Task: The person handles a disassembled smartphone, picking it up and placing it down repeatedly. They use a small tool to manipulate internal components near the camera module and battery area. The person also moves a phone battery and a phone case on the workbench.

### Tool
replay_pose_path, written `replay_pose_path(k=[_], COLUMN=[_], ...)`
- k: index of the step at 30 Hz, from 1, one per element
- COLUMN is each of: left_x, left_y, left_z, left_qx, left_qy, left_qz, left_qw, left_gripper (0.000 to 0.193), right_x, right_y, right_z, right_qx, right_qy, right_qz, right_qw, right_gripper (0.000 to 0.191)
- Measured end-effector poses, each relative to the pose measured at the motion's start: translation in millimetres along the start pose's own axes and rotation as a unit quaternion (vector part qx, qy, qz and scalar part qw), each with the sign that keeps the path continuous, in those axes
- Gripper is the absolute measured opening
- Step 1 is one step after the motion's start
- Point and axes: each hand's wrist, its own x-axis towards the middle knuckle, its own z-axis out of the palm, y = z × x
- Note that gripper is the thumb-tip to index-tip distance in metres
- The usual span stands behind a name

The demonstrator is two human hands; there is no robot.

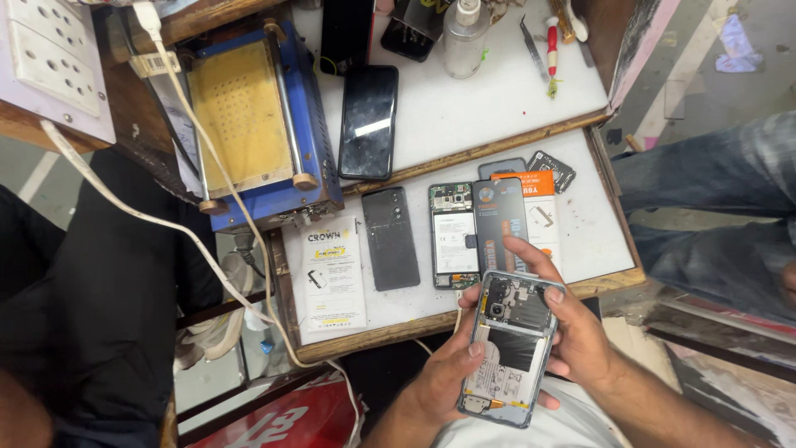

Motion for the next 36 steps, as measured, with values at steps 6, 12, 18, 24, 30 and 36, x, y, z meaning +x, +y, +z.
replay_pose_path(k=[6,12,18,24,30,36], left_x=[-3.9,-22.9,-29.2,-13.8,-25.1,-18.3], left_y=[-1.3,70.7,157.2,171.5,176.3,181.2], left_z=[-17.7,0.1,-10.6,-33.2,-37.2,-31.4], left_qx=[0.274,0.625,0.711,0.824,0.848,0.857], left_qy=[0.086,0.366,0.568,0.479,0.447,0.421], left_qz=[-0.081,0.053,0.287,0.279,0.260,0.272], left_qw=[0.955,0.688,0.300,0.118,0.118,0.118], left_gripper=[0.051,0.023,0.017,0.017,0.013,0.013], right_x=[-8.5,-25.7,-28.4,-5.8,12.4,33.6], right_y=[12.4,10.8,40.6,45.8,47.6,57.5], right_z=[-24.4,-41.6,-26.6,-14.5,-8.6,-1.9], right_qx=[0.030,0.114,0.185,0.141,0.143,0.160], right_qy=[0.050,0.157,0.132,0.107,0.090,0.046], right_qz=[-0.025,-0.041,0.037,0.085,0.052,0.063], right_qw=[0.998,0.980,0.973,0.981,0.984,0.984], right_gripper=[0.067,0.050,0.051,0.053,0.050,0.048])
